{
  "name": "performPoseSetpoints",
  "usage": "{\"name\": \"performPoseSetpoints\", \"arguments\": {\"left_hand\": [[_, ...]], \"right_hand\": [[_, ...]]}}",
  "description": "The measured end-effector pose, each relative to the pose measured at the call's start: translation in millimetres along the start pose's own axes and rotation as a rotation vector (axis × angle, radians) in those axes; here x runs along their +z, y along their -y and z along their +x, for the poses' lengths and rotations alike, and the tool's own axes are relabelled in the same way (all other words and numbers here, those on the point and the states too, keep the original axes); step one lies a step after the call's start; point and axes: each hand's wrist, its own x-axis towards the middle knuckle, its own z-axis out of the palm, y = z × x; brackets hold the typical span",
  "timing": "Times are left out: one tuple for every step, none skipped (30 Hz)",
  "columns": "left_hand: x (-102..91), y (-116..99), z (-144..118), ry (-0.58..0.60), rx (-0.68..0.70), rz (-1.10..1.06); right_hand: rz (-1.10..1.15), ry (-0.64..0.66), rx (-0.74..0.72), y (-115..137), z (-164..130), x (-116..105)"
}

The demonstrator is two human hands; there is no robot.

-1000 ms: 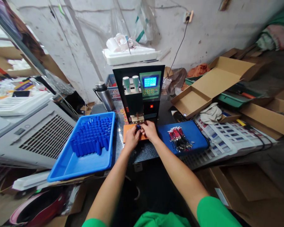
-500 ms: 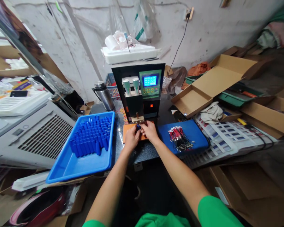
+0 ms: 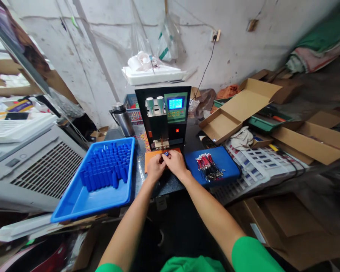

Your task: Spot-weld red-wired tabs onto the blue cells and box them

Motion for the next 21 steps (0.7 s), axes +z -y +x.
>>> {"name": "performPoseSetpoints", "arguments": {"left_hand": [[-0.4,0.6,-0.2,0.004,0.027,-0.025],[-0.9,1.2,-0.1,0.007,0.051,-0.053],[-1.4,1.8,0.3,0.007,0.069,-0.08],[-1.8,2.3,1.1,-0.006,0.066,-0.092],[-2.3,2.7,2.3,-0.024,0.046,-0.083],[-2.7,2.9,3.7,-0.024,0.03,-0.063],[-3.1,2.8,5.2,-0.02,0.025,-0.045],[-3.4,2.4,6.5,-0.014,0.024,-0.025],[-3.6,1.8,7.5,-0.007,0.023,-0.002],[-3.7,1.1,8.2,-0.005,0.021,0.019],[-3.6,0.4,8.6,-0.006,0.016,0.039],[-3.4,0.0,8.8,-0.009,0.008,0.055],[-3.0,-0.1,8.8,-0.013,0.002,0.066],[-2.6,0.1,8.8,-0.018,-0.001,0.072],[-2.1,0.6,8.8,-0.022,0.001,0.076],[-1.6,1.4,8.9,-0.027,0.007,0.08],[-1.3,2.2,8.9,-0.03,0.014,0.083],[-1.0,2.9,9.1,-0.033,0.02,0.089],[-0.8,3.4,9.2,-0.034,0.025,0.098],[-0.6,3.5,9.3,-0.035,0.028,0.108],[-0.5,3.3,9.4,-0.036,0.031,0.12]], "right_hand": [[-0.016,-0.005,-0.009,-0.9,1.1,-2.4],[-0.02,-0.017,-0.019,-3.6,3.4,-6.3],[-0.016,-0.039,-0.029,-8.1,7.3,-12.2],[-0.008,-0.07,-0.039,-14.7,12.7,-20.4],[-0.003,-0.11,-0.045,-23.3,19.6,-31.3],[-0.006,-0.158,-0.047,-33.5,27.6,-44.8],[-0.02,-0.203,-0.046,-45.0,36.6,-60.5],[-0.049,-0.248,-0.038,-57.4,46.3,-77.7],[-0.094,-0.279,-0.028,-70.2,56.3,-95.5],[-0.152,-0.296,-0.018,-83.1,66.6,-113.0],[-0.221,-0.304,-0.004,-95.9,77.0,-129.4],[-0.298,-0.296,0.012,-108.3,87.2,-143.8],[-0.382,-0.275,0.021,-120.0,97.1,-155.7],[-0.466,-0.252,0.025,-130.8,106.2,-165.0],[-0.546,-0.218,0.031,-140.6,114.4,-171.6],[-0.62,-0.18,0.038,-149.3,121.3,-175.8],[-0.684,-0.143,0.045,-156.9,127.0,-177.8],[-0.738,-0.105,0.052,-163.3,131.4,-178.2],[-0.783,-0.066,0.058,-168.9,134.6,-177.5],[-0.821,-0.025,0.065,-173.7,137.0,-175.9],[-0.852,0.021,0.074,-177.8,138.8,-174.1]]}}
